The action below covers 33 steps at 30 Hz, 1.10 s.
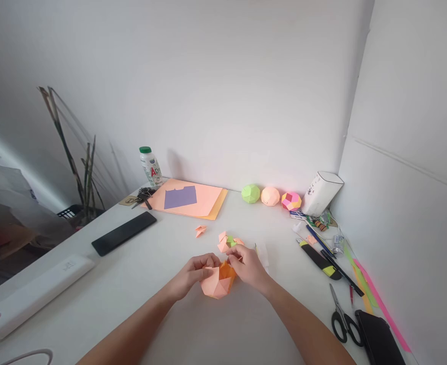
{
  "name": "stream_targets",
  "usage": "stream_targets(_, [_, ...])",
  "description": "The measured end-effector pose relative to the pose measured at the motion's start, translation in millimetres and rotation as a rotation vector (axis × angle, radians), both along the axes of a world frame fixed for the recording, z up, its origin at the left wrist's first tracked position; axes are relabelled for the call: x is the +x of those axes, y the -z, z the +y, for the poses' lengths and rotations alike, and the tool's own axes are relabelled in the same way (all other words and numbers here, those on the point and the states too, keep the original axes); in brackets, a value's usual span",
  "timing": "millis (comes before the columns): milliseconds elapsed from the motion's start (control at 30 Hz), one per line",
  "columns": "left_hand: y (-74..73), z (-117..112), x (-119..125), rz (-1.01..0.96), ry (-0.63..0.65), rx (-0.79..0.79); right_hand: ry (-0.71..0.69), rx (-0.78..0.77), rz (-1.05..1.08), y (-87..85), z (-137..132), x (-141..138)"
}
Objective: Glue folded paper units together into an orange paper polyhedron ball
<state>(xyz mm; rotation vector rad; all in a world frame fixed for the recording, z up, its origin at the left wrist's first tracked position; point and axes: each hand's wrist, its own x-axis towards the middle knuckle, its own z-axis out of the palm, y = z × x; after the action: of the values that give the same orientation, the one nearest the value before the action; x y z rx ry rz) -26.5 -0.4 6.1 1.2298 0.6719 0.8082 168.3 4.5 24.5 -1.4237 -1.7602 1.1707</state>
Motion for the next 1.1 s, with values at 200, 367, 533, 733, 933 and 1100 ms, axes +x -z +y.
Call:
stream_targets(200, [-6.6,7,-14,0.049,0.150,-0.063,-0.026,0.195,-0.357,11.9,12,12])
stream_targets(367, [-9.3,10,-22,0.024,0.289,-0.086,-0.116,0.196,-0.467,10.6,11,17])
stream_targets(533, [-8.6,9,-20,-0.001,0.294,-0.104,-0.096,0.224,-0.612,-9.5,8,18])
stream_targets(733, [-4.4,5,-12,0.030,0.343,-0.129,0.195,0.146,-0.896,-17.7,20,36])
stream_targets(933, [1.8,3,-5,-0.002,0.339,-0.161,0.250,-0.033,-0.838,-1.3,39,53])
stream_targets(1100, [1.2,2,-5,0.006,0.332,-0.177,0.336,-0.007,-0.604,-7.6,46,61])
